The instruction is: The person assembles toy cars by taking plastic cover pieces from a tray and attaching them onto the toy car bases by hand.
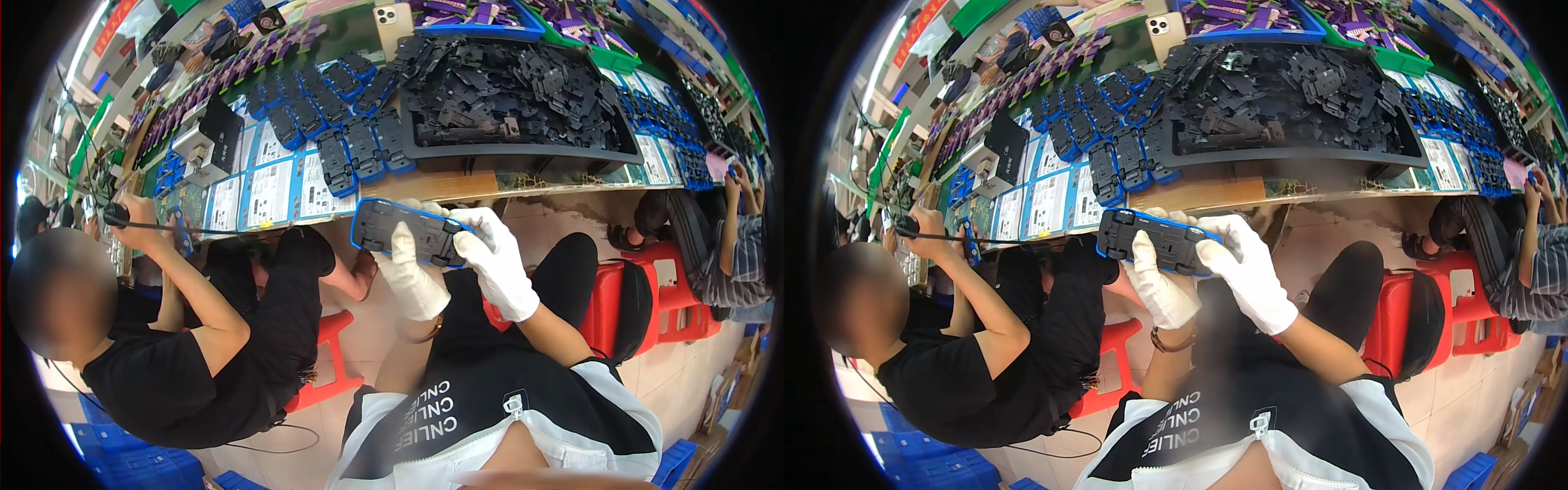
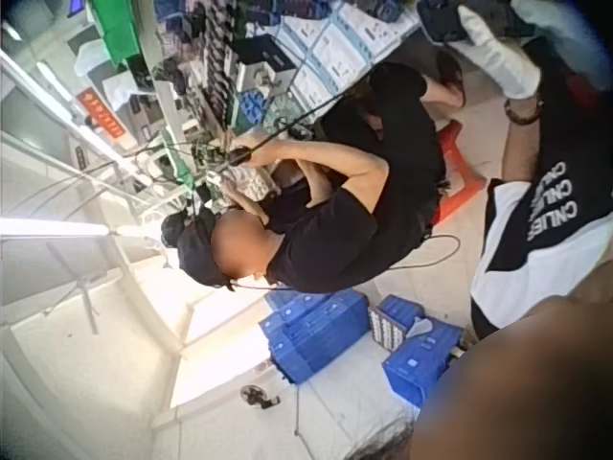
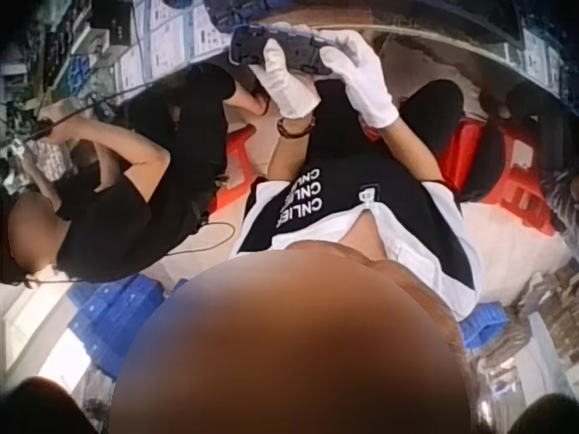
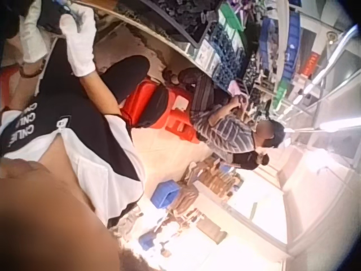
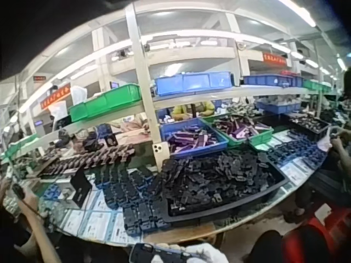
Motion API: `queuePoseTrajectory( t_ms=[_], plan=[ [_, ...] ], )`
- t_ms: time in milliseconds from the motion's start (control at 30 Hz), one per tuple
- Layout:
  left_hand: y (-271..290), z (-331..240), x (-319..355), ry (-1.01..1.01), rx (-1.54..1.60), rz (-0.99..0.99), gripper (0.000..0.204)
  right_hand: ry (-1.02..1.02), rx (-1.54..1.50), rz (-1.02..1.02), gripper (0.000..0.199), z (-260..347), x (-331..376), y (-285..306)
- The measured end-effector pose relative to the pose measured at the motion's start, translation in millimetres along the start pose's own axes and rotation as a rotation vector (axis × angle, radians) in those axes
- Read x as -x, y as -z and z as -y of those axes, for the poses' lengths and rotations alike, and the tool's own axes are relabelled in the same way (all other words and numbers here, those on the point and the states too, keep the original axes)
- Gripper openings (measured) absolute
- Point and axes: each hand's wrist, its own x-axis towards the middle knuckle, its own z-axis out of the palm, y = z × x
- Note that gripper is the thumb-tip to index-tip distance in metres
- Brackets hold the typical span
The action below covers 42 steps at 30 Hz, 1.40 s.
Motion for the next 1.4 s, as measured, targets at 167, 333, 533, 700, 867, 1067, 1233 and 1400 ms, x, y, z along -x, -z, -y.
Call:
queuePoseTrajectory(
  t_ms=[167, 333, 533, 700, 867, 1067, 1233, 1400],
  plan=[
    [-7.1, 20.9, 1.1, -0.05, -0.039, 0.087, 0.036, 0.107, 0.005, -0.023, 0.035, 6.9, 1.7, 18.7],
    [-18.8, 33.3, -0.8, 0.073, -0.028, 0.085, 0.037, -0.005, -0.093, -0.075, 0.031, 13.4, -2.8, 40.6],
    [-35.0, 50.7, 6.2, -0.079, -0.13, 0.113, 0.034, 0.09, 0.01, -0.107, 0.031, 11.7, 1.1, 57.9],
    [-22.4, 42.9, -7.5, 0.15, -0.16, 0.083, 0.036, 0.152, 0.067, -0.184, 0.037, 7.8, -1.4, 40.5],
    [-9.6, 44.7, -7.5, 0.254, -0.217, 0.038, 0.038, 0.275, 0.128, -0.177, 0.039, -0.4, -9.6, 36.9],
    [34.4, -54.8, -126.4, -0.106, -0.436, -0.225, 0.05, 0.453, 0.33, -0.117, 0.04, 16.4, -15.0, 27.7],
    [128.0, -123.3, -284.8, -0.249, -0.809, -0.403, 0.057, 0.572, 0.726, -0.342, 0.02, 41.1, -7.5, 66.0],
    [256.1, -177.2, -428.4, -0.303, -2.11, -0.079, 0.055, 0.593, 0.744, -0.563, 0.01, 60.6, -8.4, 115.3]
  ],
)
